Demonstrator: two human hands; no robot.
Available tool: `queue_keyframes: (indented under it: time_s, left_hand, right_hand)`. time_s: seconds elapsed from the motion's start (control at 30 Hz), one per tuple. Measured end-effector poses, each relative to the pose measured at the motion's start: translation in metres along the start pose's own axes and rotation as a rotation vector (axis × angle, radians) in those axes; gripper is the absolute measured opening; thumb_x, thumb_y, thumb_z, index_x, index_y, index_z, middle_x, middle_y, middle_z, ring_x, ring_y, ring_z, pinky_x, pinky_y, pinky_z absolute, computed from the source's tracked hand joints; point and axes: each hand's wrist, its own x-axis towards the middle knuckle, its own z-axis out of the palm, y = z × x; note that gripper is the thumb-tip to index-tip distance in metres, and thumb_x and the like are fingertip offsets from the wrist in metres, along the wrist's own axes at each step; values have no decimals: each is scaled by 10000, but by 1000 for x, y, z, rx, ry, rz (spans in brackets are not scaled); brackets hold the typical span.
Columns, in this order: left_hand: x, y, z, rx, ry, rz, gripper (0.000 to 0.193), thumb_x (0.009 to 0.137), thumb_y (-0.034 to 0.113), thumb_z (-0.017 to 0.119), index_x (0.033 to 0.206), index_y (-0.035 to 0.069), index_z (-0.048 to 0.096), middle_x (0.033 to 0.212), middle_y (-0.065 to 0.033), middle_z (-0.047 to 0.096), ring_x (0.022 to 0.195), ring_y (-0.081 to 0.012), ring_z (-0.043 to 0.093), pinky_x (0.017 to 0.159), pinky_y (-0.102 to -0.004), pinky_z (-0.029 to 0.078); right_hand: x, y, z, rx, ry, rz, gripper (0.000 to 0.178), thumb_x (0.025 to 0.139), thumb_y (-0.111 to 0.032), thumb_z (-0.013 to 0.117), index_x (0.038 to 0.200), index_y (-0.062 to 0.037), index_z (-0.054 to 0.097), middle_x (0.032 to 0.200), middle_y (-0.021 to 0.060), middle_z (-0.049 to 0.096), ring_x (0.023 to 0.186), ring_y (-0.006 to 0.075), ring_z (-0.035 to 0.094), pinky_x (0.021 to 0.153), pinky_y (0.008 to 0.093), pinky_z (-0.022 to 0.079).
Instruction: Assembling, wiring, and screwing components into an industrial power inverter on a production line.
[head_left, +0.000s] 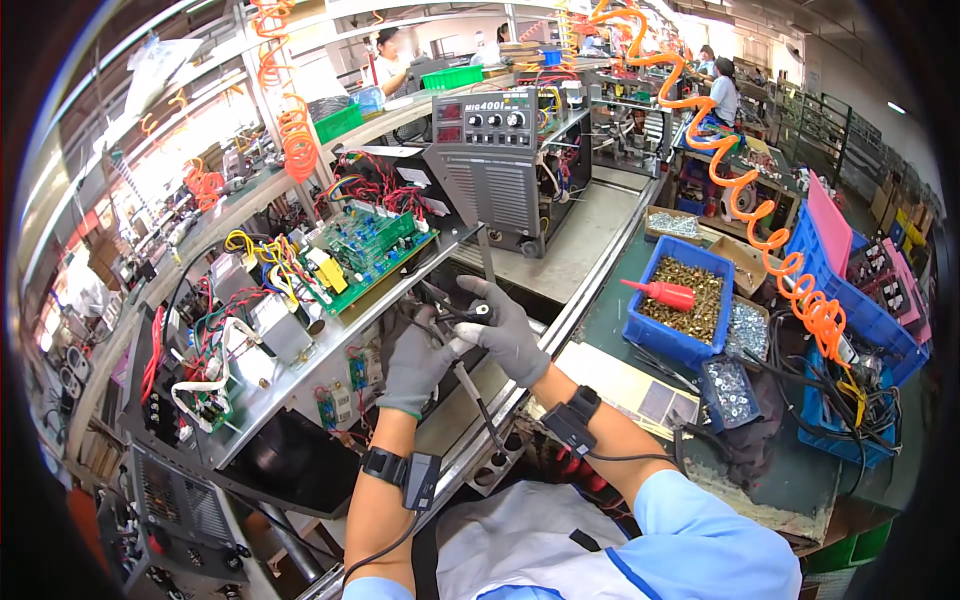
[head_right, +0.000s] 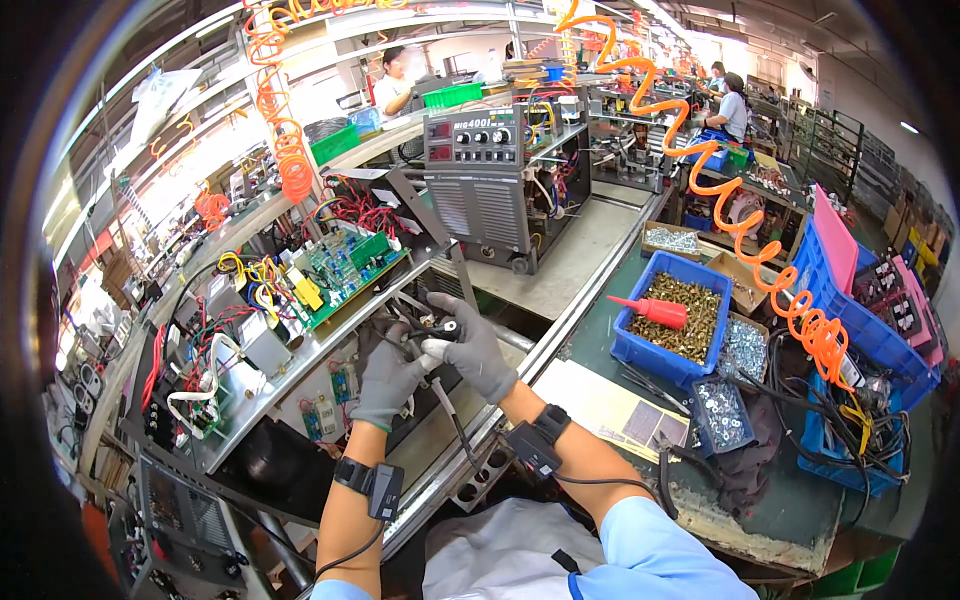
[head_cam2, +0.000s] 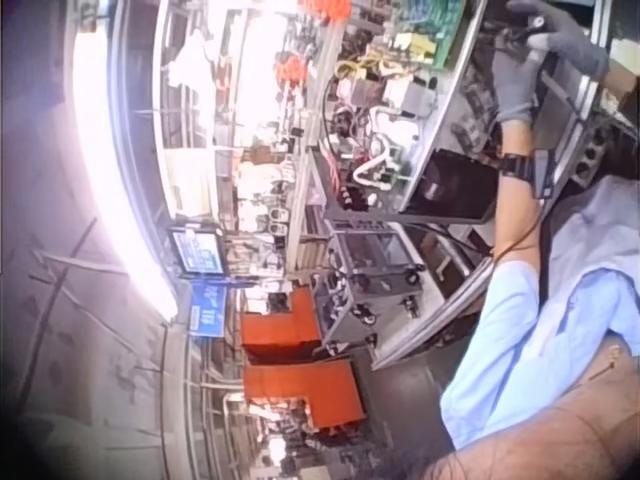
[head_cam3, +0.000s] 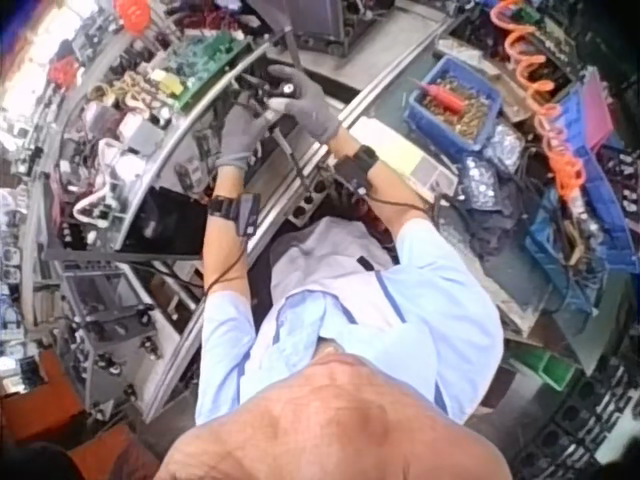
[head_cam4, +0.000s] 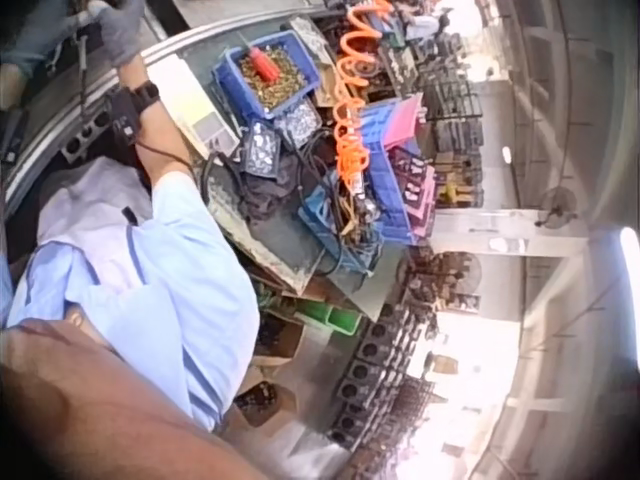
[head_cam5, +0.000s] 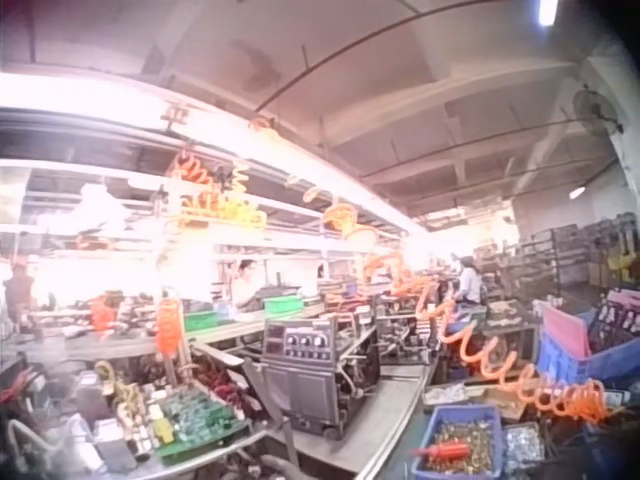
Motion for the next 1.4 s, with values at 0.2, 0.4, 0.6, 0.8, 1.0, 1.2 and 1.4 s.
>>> queue_keyframes:
  time_s: [0.2, 0.4, 0.6, 0.8, 1.0, 1.2, 1.4]
  left_hand:
    - [6, -11, -7, 611, -15, 98, 404, 753, 303, 659, 1016, 4, 588, 740, -164, 606, 667, -333, 594, 597, -401, 466]
    - [-16, -43, 4, 896, 36, 420, 305, 763, 158, 624, 1028, 9, 601, 1004, -200, 588, 966, -351, 559, 830, -421, 439]
    - [-41, -31, 3, 33, 188, -106, 343, 752, 74, 611, 1087, 17, 573, 807, -130, 619, 730, -252, 602, 702, -311, 471]
    - [-47, -23, -5, -338, 303, -125, 387, 792, 102, 626, 1145, -31, 542, 992, -106, 626, 862, -138, 581, 783, -268, 456]
    - [-76, -4, -21, 184, 659, -24, 343, 774, 119, 652, 1084, -2, 567, 964, -118, 592, 855, -211, 573, 761, -307, 458]
    - [-87, 25, -10, 218, 562, 152, 318, 759, 157, 658, 1046, 36, 594, 932, -149, 553, 879, -301, 536, 789, -375, 437]
    - [-77, 5, -21, 232, 589, 104, 243, 847, 219, 557, 1002, 53, 643, 941, -130, 589, 867, -273, 570, 786, -354, 454]
  right_hand:
    - [11, 22, -16, 107, 100, 17, 649, 734, -19, 656, 1310, 23, 359, 840, 23, 572, 783, 82, 548, 716, 217, 453]
    - [28, 22, -32, 189, 105, 16, 596, 771, -43, 636, 1302, 21, 372, 839, 37, 566, 744, 85, 546, 707, 217, 452]
    - [0, 40, -15, -646, 551, -360, 328, 695, -88, 668, 998, -37, 552, 875, 104, 560, 843, 264, 550, 776, 360, 451]
    - [-36, 37, 17, -571, -84, -346, 333, 774, -80, 620, 1103, -34, 588, 958, 143, 593, 898, 258, 594, 779, 306, 469]
    - [-20, 22, 27, -481, -225, -226, 299, 786, -98, 626, 1067, -2, 592, 967, 126, 605, 881, 212, 600, 772, 284, 466]
    - [-6, 21, 31, -501, -366, -290, 264, 791, -90, 600, 1040, -4, 598, 970, 139, 584, 880, 255, 590, 758, 305, 472]
    - [8, 51, 32, -691, -436, -450, 287, 835, -214, 571, 1055, -31, 601, 1049, 147, 548, 963, 321, 550, 832, 377, 441]
